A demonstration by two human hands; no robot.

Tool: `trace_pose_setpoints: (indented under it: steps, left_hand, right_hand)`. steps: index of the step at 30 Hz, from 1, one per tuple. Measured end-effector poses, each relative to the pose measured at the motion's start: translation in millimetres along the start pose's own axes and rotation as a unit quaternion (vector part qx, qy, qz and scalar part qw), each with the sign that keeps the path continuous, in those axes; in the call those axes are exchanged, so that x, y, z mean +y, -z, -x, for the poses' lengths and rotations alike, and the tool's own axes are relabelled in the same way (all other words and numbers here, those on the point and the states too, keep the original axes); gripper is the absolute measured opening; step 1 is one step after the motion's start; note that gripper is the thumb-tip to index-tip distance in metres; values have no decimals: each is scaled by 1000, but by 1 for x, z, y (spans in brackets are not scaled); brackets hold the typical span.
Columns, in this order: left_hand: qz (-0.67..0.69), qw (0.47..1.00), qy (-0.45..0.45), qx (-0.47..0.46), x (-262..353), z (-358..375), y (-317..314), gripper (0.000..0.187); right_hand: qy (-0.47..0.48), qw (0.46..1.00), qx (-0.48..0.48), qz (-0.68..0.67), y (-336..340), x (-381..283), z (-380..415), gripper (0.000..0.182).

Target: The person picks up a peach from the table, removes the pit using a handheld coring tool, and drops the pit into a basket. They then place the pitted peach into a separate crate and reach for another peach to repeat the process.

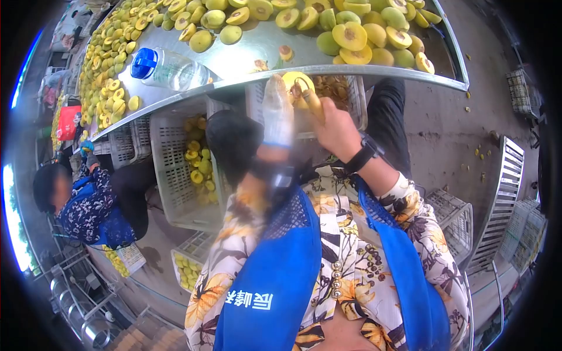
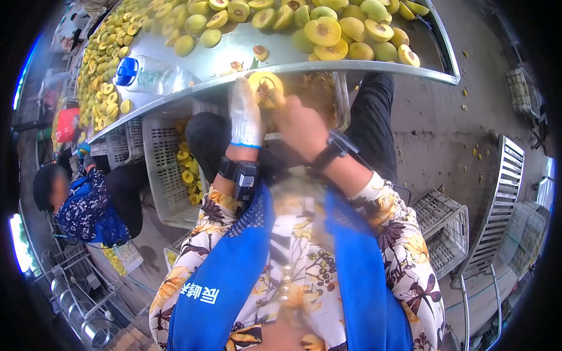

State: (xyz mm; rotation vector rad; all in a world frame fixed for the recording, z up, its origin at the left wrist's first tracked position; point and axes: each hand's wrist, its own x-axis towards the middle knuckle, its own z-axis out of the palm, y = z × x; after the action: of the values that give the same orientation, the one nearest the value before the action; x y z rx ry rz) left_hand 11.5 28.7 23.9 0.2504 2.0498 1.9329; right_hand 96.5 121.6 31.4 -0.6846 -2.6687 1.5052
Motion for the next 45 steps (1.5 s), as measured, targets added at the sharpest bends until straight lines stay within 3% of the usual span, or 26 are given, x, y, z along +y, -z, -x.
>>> trace_pose_setpoints:
  steps: [4,13,19,20,23,26,29,32,35,39,45]
  left_hand:
    - [145,989,-34,24,-6,1,-8,34]
    - [64,987,-130,71,-13,4,-19,30]
    - [162,983,66,-47,-4,-13,9,27]
    - [183,980,67,-31,-7,-14,8,27]
    - [68,996,-16,49,-4,-8,1,28]
    - [30,997,-32,71,3,-2,-9,34]
    - [75,996,-7,57,-13,1,-11,33]
    - [67,994,-60,66,-18,3,-15,34]
    - [49,999,20,-9,-13,-4,2,37]
    - [228,956,169,-74,-25,-17,15,36]
    - [313,920,227,-56,-15,-13,8,32]
  right_hand:
    - [-7,1000,-9,20,-4,3,8,28]
    - [-26,1000,2,13,-12,0,15,23]
    - [10,998,-46,41,-12,10,9,22]
    - [11,998,-47,48,-12,10,6,22]
    - [6,999,-17,43,-21,12,4,22]
    - [-14,1000,8,23,-22,6,3,23]
    - [-31,999,15,2,-22,5,6,23]
    - [-22,1000,-2,12,-18,7,8,22]
    - [-7,998,-56,20,-15,9,7,22]
    - [16,995,-102,14,-8,6,5,21]
    - [-16,998,-51,-14,-20,8,9,20]
